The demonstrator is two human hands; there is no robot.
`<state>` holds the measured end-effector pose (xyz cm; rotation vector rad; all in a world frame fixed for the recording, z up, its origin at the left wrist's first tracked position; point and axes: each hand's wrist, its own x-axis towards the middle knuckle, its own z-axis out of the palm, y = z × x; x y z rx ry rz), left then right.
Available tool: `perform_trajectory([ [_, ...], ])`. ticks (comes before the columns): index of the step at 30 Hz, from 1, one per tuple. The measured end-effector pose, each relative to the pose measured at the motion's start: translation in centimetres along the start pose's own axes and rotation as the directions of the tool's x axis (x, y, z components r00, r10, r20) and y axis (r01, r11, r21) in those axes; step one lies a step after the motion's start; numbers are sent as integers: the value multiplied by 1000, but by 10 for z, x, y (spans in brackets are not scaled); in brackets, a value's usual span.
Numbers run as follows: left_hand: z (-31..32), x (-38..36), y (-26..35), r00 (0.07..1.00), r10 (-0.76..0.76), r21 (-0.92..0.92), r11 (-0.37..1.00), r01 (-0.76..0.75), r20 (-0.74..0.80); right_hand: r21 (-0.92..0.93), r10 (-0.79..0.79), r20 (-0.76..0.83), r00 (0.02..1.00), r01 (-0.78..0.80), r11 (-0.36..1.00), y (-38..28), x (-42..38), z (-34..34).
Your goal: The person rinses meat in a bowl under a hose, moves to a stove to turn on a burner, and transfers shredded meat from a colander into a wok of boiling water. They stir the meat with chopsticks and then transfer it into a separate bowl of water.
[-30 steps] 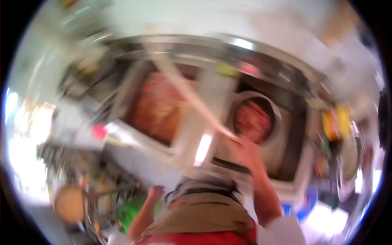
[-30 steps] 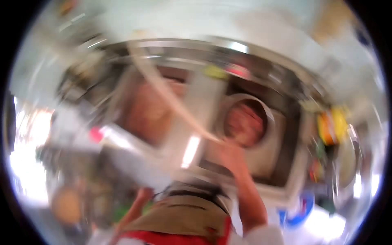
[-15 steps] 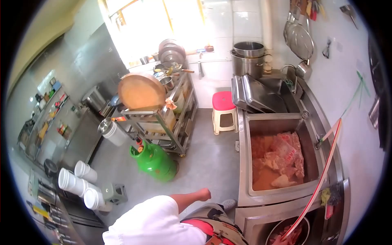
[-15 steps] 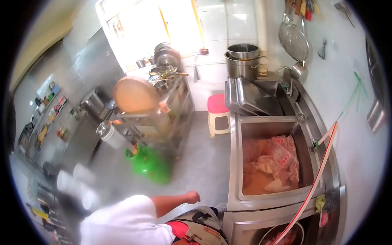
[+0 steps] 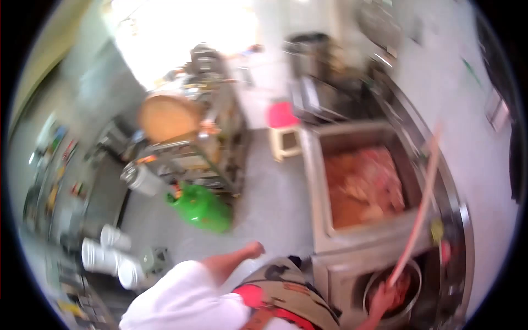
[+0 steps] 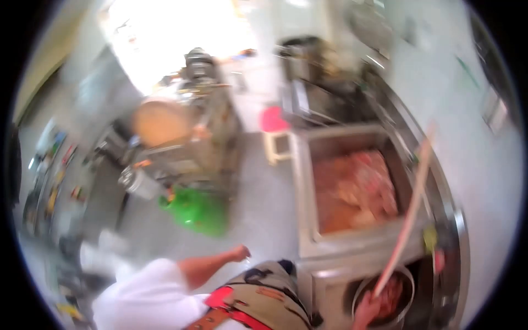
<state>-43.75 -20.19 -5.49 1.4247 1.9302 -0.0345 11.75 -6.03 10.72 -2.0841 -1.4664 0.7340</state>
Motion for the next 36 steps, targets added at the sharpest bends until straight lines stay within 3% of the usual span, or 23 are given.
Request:
perform_trajectory([
  [1, -3, -1, -6, 992, 119, 144, 982, -122, 32, 24, 4, -24, 1000, -4, 1000, -21, -7, -7],
  [2, 3, 2, -9, 999, -37, 56, 998, 36, 21, 38, -51, -32, 998, 52, 998, 13, 3, 6],
  [3, -9, 2, -4, 996, -26, 162, 987, 13, 80, 83, 73, -42, 996, -69, 994, 21, 1, 12],
  [4, -25, -4, 8, 992, -49, 137, 990, 33, 118, -76, -16, -105, 994, 8, 997, -22, -10, -5],
  [5, -36, -11, 20, 989, -110, -88, 989, 119, 100, 0, 152, -146, 977, -154, 988, -67, -29, -24],
  [6, -40, -10, 18, 996, 82, -29, 996, -82, 31, -154, -51, -134, 990, 30, 988, -11, -23, -6],
  [7, -50, -2, 23, 985, 30, -50, 999, -22, 169, -28, 35, -115, 993, -39, 999, -13, -29, -7],
  [8, -53, 2, 38, 983, 34, -75, 997, -20, 181, 9, -81, -145, 986, 83, 997, -4, -32, -6],
  [10, -59, 11, 53, 976, 49, -161, 987, -15, 211, 138, 92, -170, 981, -69, 988, -8, -45, -8],
  [11, -66, 13, 62, 972, 60, -221, 975, -8, 229, 124, 93, -192, 977, -70, 990, -4, -49, -12],
  [12, -77, 7, 65, 970, 6, -310, 948, 71, 242, 120, 76, -205, 976, -52, 991, -12, -55, -9],
  [13, -72, 8, 81, 951, -221, -415, 861, 294, 216, 119, 63, -213, 975, -38, 992, -14, -58, -5],
  [14, -79, 12, 87, 950, -164, -435, 859, 270, 266, 143, 74, -220, 973, -43, 989, -14, -60, -1],
  [17, -83, 23, 101, 944, -187, -355, 892, 280, 273, 198, 126, -203, 971, -86, 976, -12, -64, 0],
  [23, -84, 45, 115, 934, -148, -394, 877, 277, 326, 168, 131, -273, 953, -87, 982, -23, -65, -7],
  [31, -93, 52, 124, 944, -147, -306, 921, 239, 296, 153, 62, -392, 918, -1, 988, -32, -59, -15],
  [34, -90, 63, 112, 935, -135, -368, 893, 258, 328, 147, 58, -398, 916, 2, 989, -34, -55, -13],
  [35, -86, 74, 93, 940, 184, -374, 925, -67, 288, 145, 57, -401, 914, 2, 989, -36, -54, -12],
  [36, -79, 91, 63, 837, 487, -368, 847, -383, 251, 137, 53, -410, 911, 4, 991, -38, -52, -13],
])
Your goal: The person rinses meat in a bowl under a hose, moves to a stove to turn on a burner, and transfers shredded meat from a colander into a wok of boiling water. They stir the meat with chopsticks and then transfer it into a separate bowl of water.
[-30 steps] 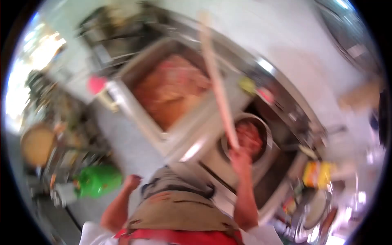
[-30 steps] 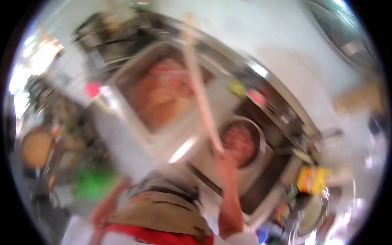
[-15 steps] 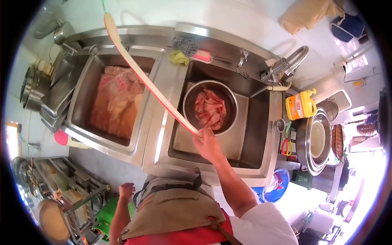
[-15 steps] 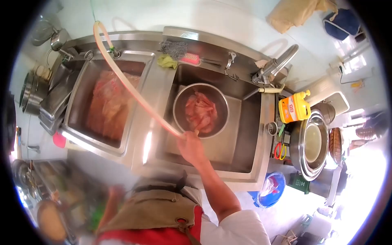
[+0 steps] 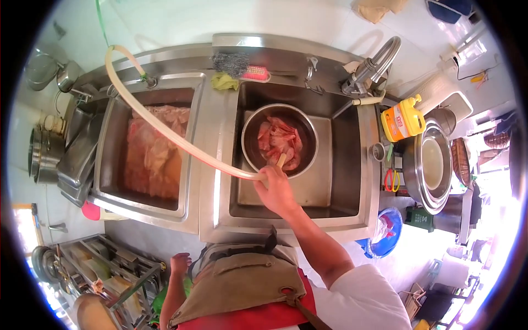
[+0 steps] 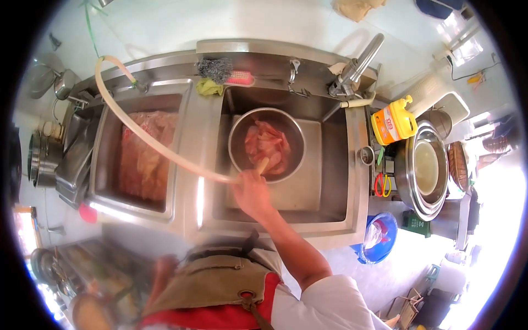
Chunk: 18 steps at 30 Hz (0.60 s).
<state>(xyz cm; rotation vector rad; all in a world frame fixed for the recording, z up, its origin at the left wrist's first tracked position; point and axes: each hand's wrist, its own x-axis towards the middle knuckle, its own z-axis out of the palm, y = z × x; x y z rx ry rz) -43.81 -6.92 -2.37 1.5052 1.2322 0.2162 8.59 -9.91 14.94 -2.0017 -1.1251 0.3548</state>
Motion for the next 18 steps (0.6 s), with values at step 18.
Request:
perform_trajectory([
  [18, -10, 5, 60, 950, 20, 795, 542, -272, 312, 37, 2, 69, 998, -4, 999, -7, -2, 1],
])
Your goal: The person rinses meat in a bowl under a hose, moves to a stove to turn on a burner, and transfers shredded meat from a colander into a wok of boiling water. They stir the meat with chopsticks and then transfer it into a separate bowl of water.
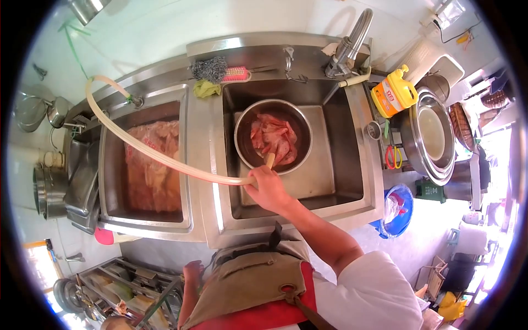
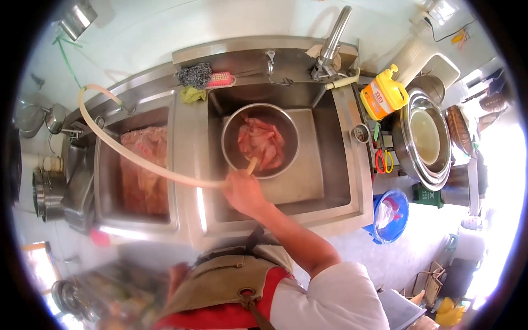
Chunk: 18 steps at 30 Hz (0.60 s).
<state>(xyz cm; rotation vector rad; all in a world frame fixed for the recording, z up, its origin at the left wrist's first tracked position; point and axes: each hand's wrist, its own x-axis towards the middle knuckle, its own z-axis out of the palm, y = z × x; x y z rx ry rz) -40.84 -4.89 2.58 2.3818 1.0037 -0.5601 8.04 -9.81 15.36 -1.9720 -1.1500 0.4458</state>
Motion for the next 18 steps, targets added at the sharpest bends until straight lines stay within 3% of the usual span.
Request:
perform_trajectory([
  [3, -2, -4, 3, 977, 138, 110, 987, -121, -162, 17, -26, -4, 1000, 26, 1000, 5, -6, 1],
  [6, -1, -3, 1, 987, 118, 67, 992, -111, -108, 29, -17, -6, 1000, 17, 999, 8, -11, -2],
  [8, 1, -3, 3, 993, -58, -351, 936, 18, -104, 38, 7, 2, 1000, -7, 999, 8, -14, -4],
  [10, -2, -3, 9, 990, -103, -464, 885, 46, -98, 33, 48, 55, 997, -50, 998, 9, -16, -6],
  [12, -10, -5, 16, 990, -21, -300, 954, -21, -136, 30, 76, 87, 993, -79, 996, 9, -17, -7],
  [18, -2, -5, 6, 992, 8, -142, 989, -26, -126, 52, 73, 66, 995, -76, 996, 10, -20, -2],
])
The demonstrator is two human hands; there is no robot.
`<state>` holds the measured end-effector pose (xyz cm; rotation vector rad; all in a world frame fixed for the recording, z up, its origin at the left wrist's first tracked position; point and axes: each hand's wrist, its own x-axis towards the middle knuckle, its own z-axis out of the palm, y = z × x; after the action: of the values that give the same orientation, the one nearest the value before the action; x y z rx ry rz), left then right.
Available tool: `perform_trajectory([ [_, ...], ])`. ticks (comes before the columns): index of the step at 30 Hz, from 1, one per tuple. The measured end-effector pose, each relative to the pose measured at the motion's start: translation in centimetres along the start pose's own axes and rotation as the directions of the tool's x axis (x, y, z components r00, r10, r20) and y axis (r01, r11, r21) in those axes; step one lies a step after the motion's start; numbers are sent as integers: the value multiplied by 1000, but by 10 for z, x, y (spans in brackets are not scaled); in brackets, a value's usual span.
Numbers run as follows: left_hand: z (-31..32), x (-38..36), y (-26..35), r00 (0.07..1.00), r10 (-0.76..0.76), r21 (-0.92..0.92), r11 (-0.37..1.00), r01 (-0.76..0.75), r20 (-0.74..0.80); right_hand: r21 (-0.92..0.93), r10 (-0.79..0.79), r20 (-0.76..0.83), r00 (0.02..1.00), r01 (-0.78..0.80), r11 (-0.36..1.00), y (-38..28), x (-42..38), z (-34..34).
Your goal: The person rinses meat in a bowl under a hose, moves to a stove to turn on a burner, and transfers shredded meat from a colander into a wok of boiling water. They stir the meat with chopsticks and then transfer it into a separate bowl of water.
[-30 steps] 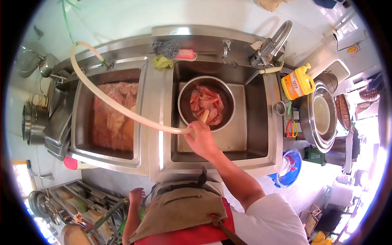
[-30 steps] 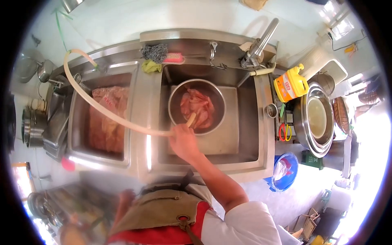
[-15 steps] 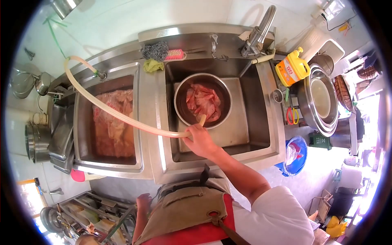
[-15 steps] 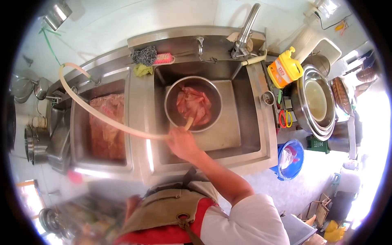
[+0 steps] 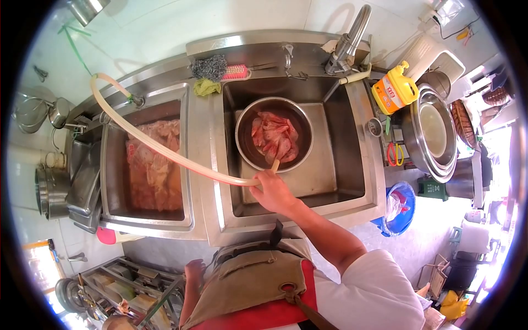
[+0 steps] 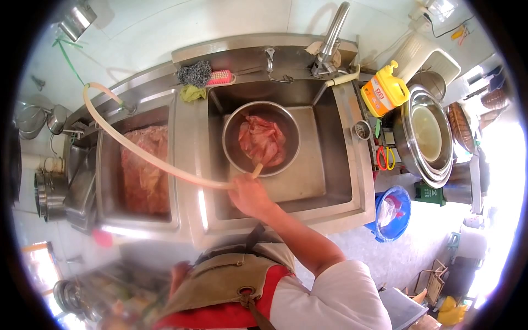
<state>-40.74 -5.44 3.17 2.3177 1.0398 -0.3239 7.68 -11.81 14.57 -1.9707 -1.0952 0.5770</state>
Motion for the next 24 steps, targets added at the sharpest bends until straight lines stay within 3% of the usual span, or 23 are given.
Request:
perform_trajectory([
  [3, 14, -1, -20, 992, 128, 215, 969, -120, -23, 7, 2, 19, 1000, -3, 1000, 0, 0, 1],
  [6, 15, -1, -19, 988, 147, 160, 978, -137, -51, 7, -16, 23, 1000, 16, 1000, 1, 0, 3],
  [12, 11, 3, -13, 991, 134, 241, 962, -130, -1, 23, -18, 23, 1000, 17, 1000, 5, -1, 6],
  [15, 8, 5, -8, 998, -36, 118, 993, 30, 57, 34, -5, 27, 1000, 4, 999, 3, -2, 5],
  [24, 7, 5, -11, 993, 115, 229, 966, -119, 31, -4, -11, -2, 1000, 11, 1000, 5, 0, 5],
])
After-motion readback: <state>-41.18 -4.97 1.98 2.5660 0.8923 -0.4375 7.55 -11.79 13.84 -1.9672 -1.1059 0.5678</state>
